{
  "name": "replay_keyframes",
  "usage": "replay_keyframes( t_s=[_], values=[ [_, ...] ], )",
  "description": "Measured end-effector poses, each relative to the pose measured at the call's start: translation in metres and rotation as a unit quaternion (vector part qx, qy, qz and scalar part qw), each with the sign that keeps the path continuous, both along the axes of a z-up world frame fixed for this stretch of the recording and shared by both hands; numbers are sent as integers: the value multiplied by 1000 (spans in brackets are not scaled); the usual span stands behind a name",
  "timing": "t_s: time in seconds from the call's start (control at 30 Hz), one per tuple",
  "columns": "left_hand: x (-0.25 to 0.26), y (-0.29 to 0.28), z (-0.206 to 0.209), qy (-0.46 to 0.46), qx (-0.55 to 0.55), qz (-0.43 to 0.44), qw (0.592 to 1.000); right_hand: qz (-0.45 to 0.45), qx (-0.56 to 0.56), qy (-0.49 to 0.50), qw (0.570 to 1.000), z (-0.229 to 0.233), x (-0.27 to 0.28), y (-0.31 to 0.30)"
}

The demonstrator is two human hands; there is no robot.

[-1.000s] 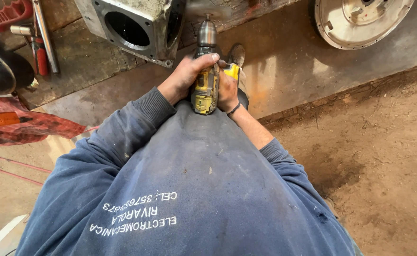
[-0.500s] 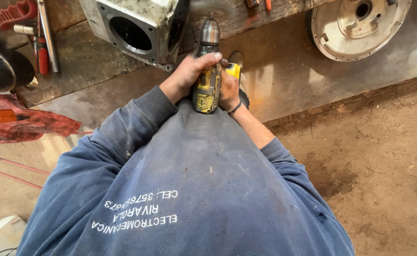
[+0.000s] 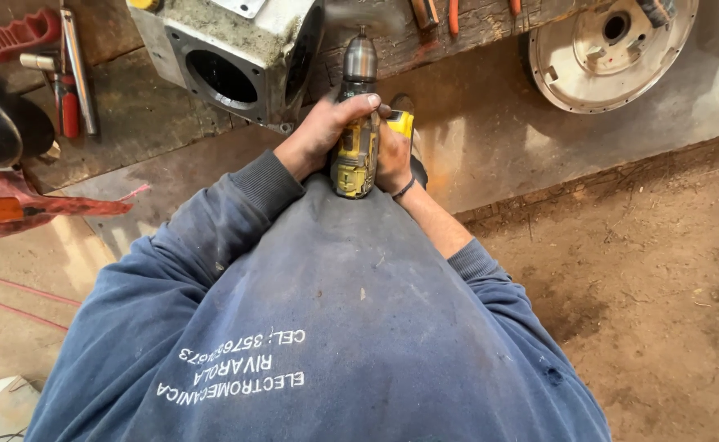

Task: The person uses a yellow cordless drill equipped with a wire brush attachment to grind the surface of a metal engine block. They hold the drill with both hands and move it across the metal part, then later use a small yellow tool to work on the same component.

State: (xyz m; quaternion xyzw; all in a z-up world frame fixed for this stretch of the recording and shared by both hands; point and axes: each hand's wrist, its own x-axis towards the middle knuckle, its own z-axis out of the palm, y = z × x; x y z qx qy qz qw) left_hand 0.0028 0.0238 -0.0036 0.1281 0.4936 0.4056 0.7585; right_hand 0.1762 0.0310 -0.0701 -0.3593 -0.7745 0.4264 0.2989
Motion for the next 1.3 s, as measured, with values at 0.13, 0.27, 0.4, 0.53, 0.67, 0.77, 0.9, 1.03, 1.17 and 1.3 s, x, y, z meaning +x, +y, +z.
replay_keyframes(
  t_s=[0.13, 0.27, 0.4, 0.53, 0.67, 0.77, 0.9, 1.03, 1.17, 1.3],
  values=[
    [2, -3, 5, -1, 19, 5, 1000, -2, 21, 1, 1000, -6, 5, -2],
    [2, -5, 8, 8, 55, 10, 998, 33, 79, 26, 996, -3, 7, 1],
    [3, -1, 0, 5, 56, 30, 998, 33, 19, 26, 999, 0, 5, 3],
    [5, 6, 6, 3, 45, 25, 999, 16, -8, 9, 1000, 4, 8, 11],
    [6, 7, 1, -7, 62, 35, 997, 31, 17, 6, 999, 1, 9, 16],
    [7, 8, 1, -13, 63, 38, 997, 23, 12, -7, 1000, -6, 11, 16],
    [6, 7, 8, -11, 72, 41, 996, 17, 34, -7, 999, -10, 11, 16],
    [5, 6, 10, 2, 78, 35, 996, 26, 48, 2, 998, -4, 9, 17],
    [4, 7, 12, -3, 100, 45, 994, 28, 40, 19, 999, 4, 6, 17],
    [4, 10, 17, -4, 87, 47, 995, 24, 38, 7, 999, 12, 5, 22]
  ],
)
